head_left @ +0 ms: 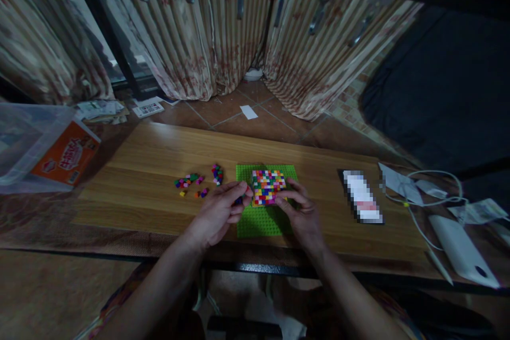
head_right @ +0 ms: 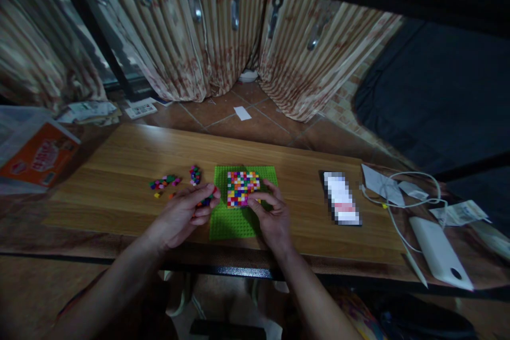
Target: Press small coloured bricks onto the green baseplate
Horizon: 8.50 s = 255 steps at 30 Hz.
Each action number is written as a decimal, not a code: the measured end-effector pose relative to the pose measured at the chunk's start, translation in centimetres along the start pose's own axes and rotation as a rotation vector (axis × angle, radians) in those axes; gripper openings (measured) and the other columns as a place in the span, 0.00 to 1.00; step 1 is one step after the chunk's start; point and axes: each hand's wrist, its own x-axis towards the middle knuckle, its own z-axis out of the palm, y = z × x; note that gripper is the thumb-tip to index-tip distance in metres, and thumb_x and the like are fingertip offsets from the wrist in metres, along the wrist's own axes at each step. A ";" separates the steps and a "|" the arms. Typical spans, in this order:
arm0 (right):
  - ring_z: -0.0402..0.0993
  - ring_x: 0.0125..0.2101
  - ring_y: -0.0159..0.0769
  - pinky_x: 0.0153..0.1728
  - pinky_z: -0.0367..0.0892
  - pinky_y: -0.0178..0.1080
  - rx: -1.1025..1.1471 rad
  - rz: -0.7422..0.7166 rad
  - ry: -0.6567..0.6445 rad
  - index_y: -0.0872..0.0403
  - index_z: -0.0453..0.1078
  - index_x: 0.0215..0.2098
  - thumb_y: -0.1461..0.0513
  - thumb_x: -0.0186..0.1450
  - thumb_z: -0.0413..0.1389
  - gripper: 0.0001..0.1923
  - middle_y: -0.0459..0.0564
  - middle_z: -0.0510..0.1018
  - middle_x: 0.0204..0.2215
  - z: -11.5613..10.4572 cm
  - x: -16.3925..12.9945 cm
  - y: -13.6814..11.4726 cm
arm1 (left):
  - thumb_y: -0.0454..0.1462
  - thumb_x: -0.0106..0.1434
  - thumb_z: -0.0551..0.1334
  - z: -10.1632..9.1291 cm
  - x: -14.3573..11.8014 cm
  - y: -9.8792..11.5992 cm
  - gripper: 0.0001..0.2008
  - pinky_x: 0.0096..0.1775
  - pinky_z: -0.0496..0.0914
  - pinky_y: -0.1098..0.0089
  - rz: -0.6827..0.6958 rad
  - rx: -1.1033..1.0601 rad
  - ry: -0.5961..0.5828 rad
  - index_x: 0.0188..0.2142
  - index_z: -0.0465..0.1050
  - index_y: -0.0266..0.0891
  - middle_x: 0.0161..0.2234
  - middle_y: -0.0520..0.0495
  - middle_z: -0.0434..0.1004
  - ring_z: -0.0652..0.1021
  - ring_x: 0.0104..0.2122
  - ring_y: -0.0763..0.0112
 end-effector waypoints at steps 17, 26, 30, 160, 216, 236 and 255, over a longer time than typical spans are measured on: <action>0.73 0.43 0.41 0.49 0.65 0.46 0.312 0.208 -0.043 0.49 0.75 0.26 0.61 0.49 0.67 0.07 0.45 0.78 0.37 0.7 0.6 -0.5 | 0.45 0.53 0.68 0.8 0.2 -1.2 0.16 0.16 0.42 0.80 -0.049 0.033 -0.018 0.29 0.70 0.33 0.21 0.55 0.63 0.54 0.15 0.87; 0.70 0.52 0.41 0.54 0.64 0.49 0.013 -0.163 -0.119 0.45 0.76 0.40 0.59 0.62 0.60 0.08 0.49 0.75 0.48 -0.8 -0.8 -4.4 | 0.48 0.53 0.68 2.1 0.3 -1.8 0.18 0.17 0.41 0.79 -0.064 0.037 -0.087 0.29 0.71 0.33 0.21 0.56 0.62 0.52 0.15 0.88; 0.71 0.48 0.40 0.50 0.66 0.47 -0.188 -0.338 -0.194 0.44 0.75 0.44 0.61 0.62 0.60 0.11 0.49 0.77 0.45 -0.6 -1.4 -5.9 | 0.48 0.51 0.69 2.7 0.4 -2.2 0.19 0.18 0.42 0.79 -0.065 0.033 -0.077 0.30 0.70 0.35 0.19 0.57 0.62 0.52 0.15 0.87; 0.77 0.31 0.38 0.34 0.70 0.40 -0.690 -0.353 -0.186 0.53 0.76 0.33 0.67 0.63 0.53 0.09 0.51 0.80 0.30 -2.4 0.7 -4.1 | 0.32 0.61 0.59 1.2 0.2 0.2 0.08 0.21 0.63 0.79 -0.040 -0.190 0.163 0.31 0.76 0.30 0.26 0.45 0.75 0.70 0.21 0.79; 0.73 0.38 0.37 0.40 0.68 0.40 -0.497 -0.306 -0.410 0.50 0.73 0.37 0.65 0.64 0.57 0.04 0.47 0.76 0.36 -2.1 -0.1 -6.5 | 0.39 0.67 0.55 4.0 0.4 -2.5 0.15 0.40 0.70 0.70 -0.199 -0.429 -0.111 0.37 0.78 0.32 0.37 0.43 0.79 0.75 0.33 0.72; 0.73 0.29 0.35 0.31 0.66 0.35 -0.200 0.032 -0.148 0.53 0.73 0.35 0.54 0.64 0.56 0.11 0.46 0.77 0.28 -4.7 0.7 -1.9 | 0.31 0.60 0.60 1.6 0.1 0.2 0.08 0.24 0.65 0.79 -0.064 -0.168 0.132 0.33 0.78 0.28 0.28 0.44 0.77 0.72 0.23 0.79; 0.73 0.30 0.35 0.34 0.67 0.37 -0.004 0.140 -0.065 0.52 0.75 0.29 0.57 0.55 0.64 0.08 0.46 0.79 0.27 -2.6 1.2 -1.1 | 0.34 0.56 0.64 0.6 0.3 -0.3 0.07 0.24 0.64 0.78 -0.010 -0.126 0.104 0.33 0.78 0.30 0.29 0.44 0.75 0.71 0.25 0.78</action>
